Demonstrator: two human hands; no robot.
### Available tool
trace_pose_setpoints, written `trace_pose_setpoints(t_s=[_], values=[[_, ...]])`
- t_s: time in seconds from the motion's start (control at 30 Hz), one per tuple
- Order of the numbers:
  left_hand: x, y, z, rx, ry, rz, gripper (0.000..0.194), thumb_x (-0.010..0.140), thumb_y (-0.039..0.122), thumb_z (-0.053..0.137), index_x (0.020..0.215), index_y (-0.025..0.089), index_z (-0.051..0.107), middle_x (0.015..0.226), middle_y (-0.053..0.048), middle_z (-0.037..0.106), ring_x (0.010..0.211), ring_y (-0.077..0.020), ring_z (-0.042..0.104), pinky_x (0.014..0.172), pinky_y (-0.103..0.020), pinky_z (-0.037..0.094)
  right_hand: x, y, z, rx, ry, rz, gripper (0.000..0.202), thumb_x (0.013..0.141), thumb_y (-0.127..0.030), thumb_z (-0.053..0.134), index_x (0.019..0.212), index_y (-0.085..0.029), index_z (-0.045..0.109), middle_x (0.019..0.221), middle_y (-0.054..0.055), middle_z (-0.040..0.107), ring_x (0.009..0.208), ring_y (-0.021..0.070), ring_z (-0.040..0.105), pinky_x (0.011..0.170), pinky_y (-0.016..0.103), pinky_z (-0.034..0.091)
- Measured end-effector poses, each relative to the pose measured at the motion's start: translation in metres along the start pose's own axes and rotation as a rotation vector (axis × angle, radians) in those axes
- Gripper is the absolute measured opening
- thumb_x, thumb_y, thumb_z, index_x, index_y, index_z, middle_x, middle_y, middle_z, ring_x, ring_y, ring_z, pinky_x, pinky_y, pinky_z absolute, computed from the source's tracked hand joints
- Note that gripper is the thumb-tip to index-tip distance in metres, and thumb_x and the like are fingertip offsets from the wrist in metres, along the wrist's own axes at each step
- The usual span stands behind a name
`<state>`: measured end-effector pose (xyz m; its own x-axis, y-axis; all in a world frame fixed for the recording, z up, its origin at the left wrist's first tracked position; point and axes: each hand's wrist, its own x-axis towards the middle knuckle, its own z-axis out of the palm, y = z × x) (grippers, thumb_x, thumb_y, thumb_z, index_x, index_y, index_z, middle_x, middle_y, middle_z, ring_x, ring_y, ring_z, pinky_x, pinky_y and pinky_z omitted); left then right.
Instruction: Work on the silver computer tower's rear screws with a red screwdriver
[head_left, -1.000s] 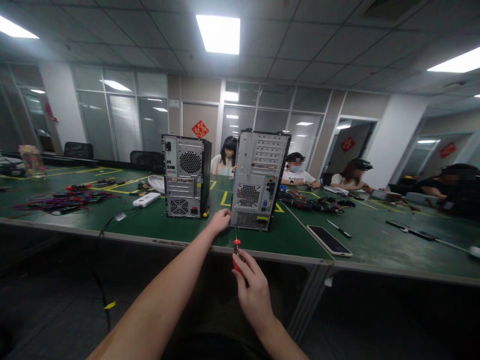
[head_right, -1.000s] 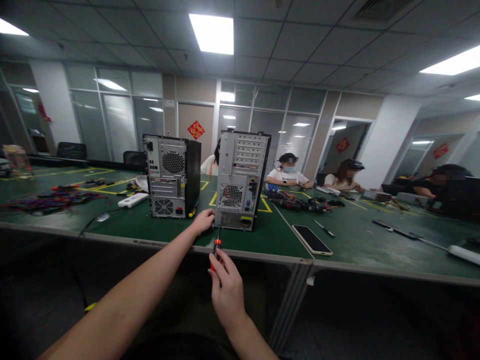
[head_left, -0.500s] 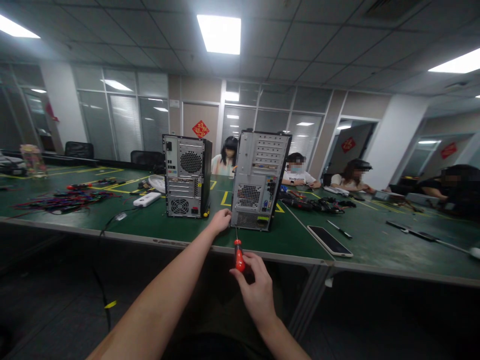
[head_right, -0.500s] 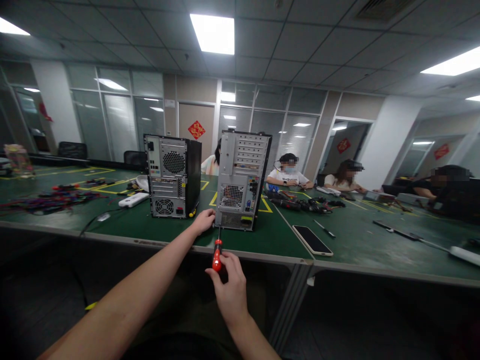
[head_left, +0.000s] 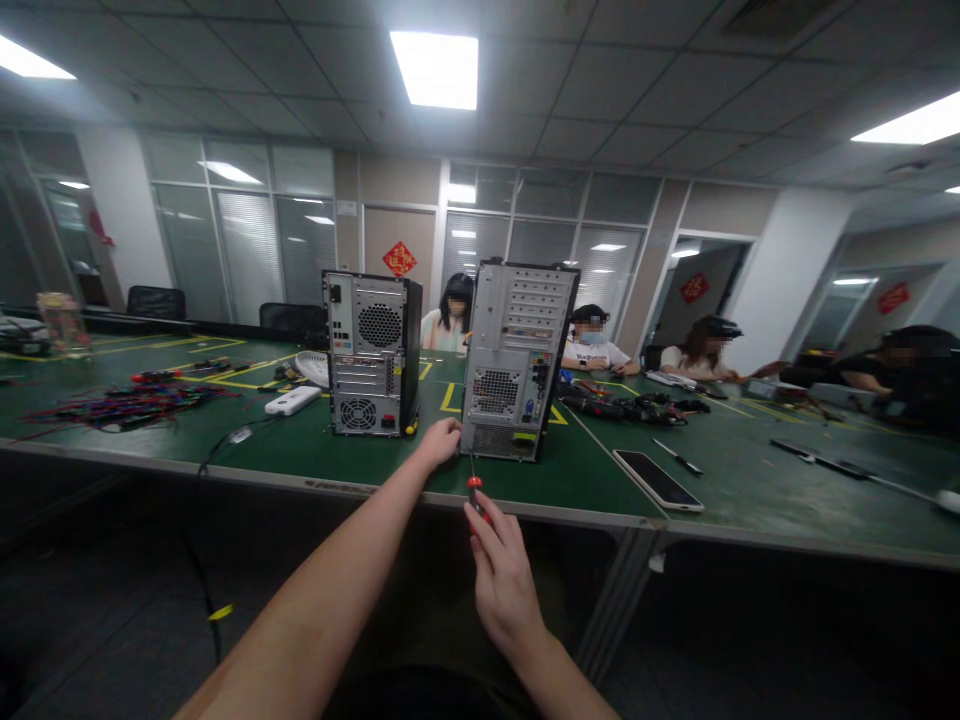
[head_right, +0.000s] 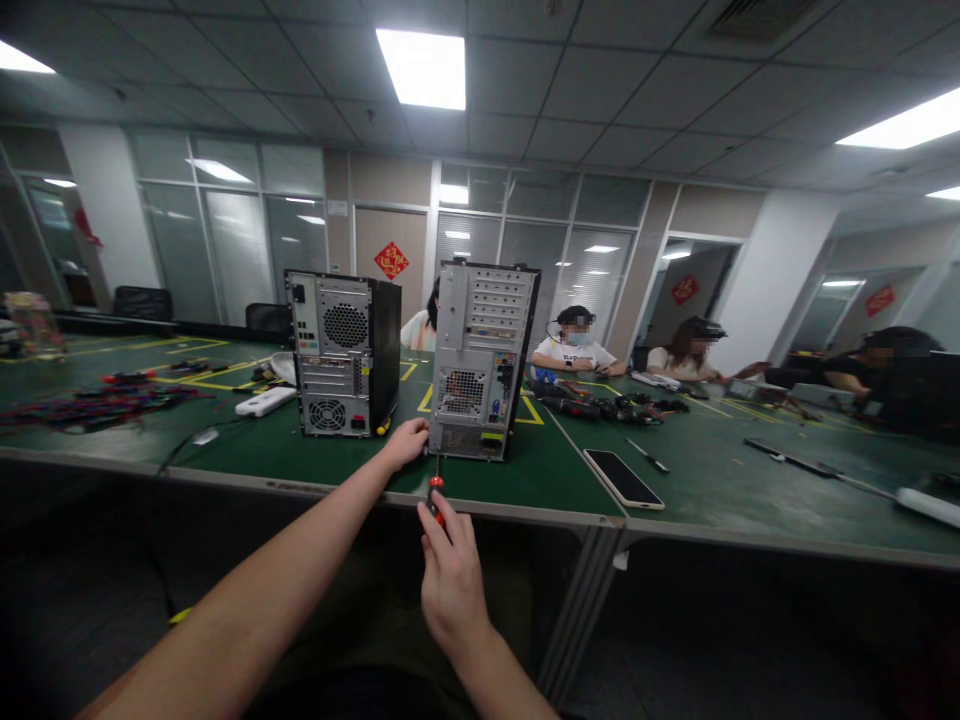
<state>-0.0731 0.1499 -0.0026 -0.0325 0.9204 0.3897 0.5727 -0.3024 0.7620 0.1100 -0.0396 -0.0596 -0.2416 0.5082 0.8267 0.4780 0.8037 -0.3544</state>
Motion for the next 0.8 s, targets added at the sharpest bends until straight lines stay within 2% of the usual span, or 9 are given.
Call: trace_pose_setpoints(t_s=[0.13, 0.3, 0.5, 0.6, 0.7, 0.8], values=[[-0.0007, 0.0009, 0.0001, -0.005, -0.005, -0.005, 0.018, 0.085, 0.013, 0.05, 0.08, 0.016, 0.067, 0.081, -0.004, 0.071, 0.078, -0.0165, 0.062, 0.069, -0.025, 0.042, 0.0001, -0.0025, -0.0005, 0.04, 0.051, 0.082, 0.035, 0.099, -0.018, 0.056, 0.132, -0.025, 0.068, 0.139, 0.012, 0.064, 0.127, 0.0249, 0.063, 0.108, 0.044, 0.054], [-0.0009, 0.0008, 0.0001, -0.002, -0.004, -0.005, 0.018, 0.085, 0.013, 0.05, 0.078, 0.016, 0.066, 0.079, -0.003, 0.07, 0.078, -0.0166, 0.061, 0.069, -0.025, 0.043, 0.0021, -0.0041, -0.0022, 0.061, 0.109, 0.163, 0.022, 0.094, -0.028, 0.068, 0.114, -0.021, 0.072, 0.122, 0.013, 0.071, 0.113, 0.0258, 0.069, 0.097, 0.04, 0.059], [-0.0019, 0.0025, -0.0015, -0.001, -0.003, 0.003, 0.018, 0.084, 0.012, 0.05, 0.078, 0.017, 0.066, 0.079, -0.003, 0.07, 0.079, -0.0175, 0.062, 0.072, -0.026, 0.044, 0.0008, -0.002, -0.0035, 0.033, 0.054, 0.068, 0.04, 0.099, -0.015, 0.055, 0.135, -0.027, 0.068, 0.14, 0.011, 0.064, 0.128, 0.025, 0.063, 0.108, 0.045, 0.054], [-0.0019, 0.003, -0.0016, 0.005, -0.003, 0.003, 0.018, 0.085, 0.012, 0.051, 0.078, 0.016, 0.067, 0.08, -0.004, 0.071, 0.081, -0.0179, 0.063, 0.072, -0.026, 0.044, -0.0002, -0.0003, -0.002, -0.006, 0.023, 0.005, 0.047, 0.099, -0.01, 0.05, 0.138, -0.03, 0.066, 0.144, 0.01, 0.063, 0.127, 0.0247, 0.063, 0.106, 0.046, 0.055], [-0.001, 0.002, -0.0003, 0.004, 0.004, 0.005, 0.018, 0.085, 0.011, 0.051, 0.079, 0.016, 0.067, 0.079, -0.004, 0.071, 0.08, -0.0178, 0.063, 0.072, -0.026, 0.045, -0.0001, -0.0005, -0.0008, -0.009, 0.012, -0.004, 0.044, 0.099, -0.012, 0.051, 0.136, -0.029, 0.067, 0.143, 0.01, 0.064, 0.125, 0.0247, 0.064, 0.105, 0.046, 0.055], [0.0002, 0.0002, 0.0011, -0.006, 0.001, 0.003, 0.018, 0.085, 0.012, 0.051, 0.079, 0.016, 0.067, 0.079, -0.004, 0.07, 0.079, -0.0177, 0.062, 0.072, -0.026, 0.044, 0.0011, -0.0022, -0.0011, 0.04, 0.047, 0.072, 0.032, 0.098, -0.018, 0.058, 0.128, -0.025, 0.07, 0.136, 0.011, 0.067, 0.123, 0.025, 0.065, 0.105, 0.043, 0.055]])
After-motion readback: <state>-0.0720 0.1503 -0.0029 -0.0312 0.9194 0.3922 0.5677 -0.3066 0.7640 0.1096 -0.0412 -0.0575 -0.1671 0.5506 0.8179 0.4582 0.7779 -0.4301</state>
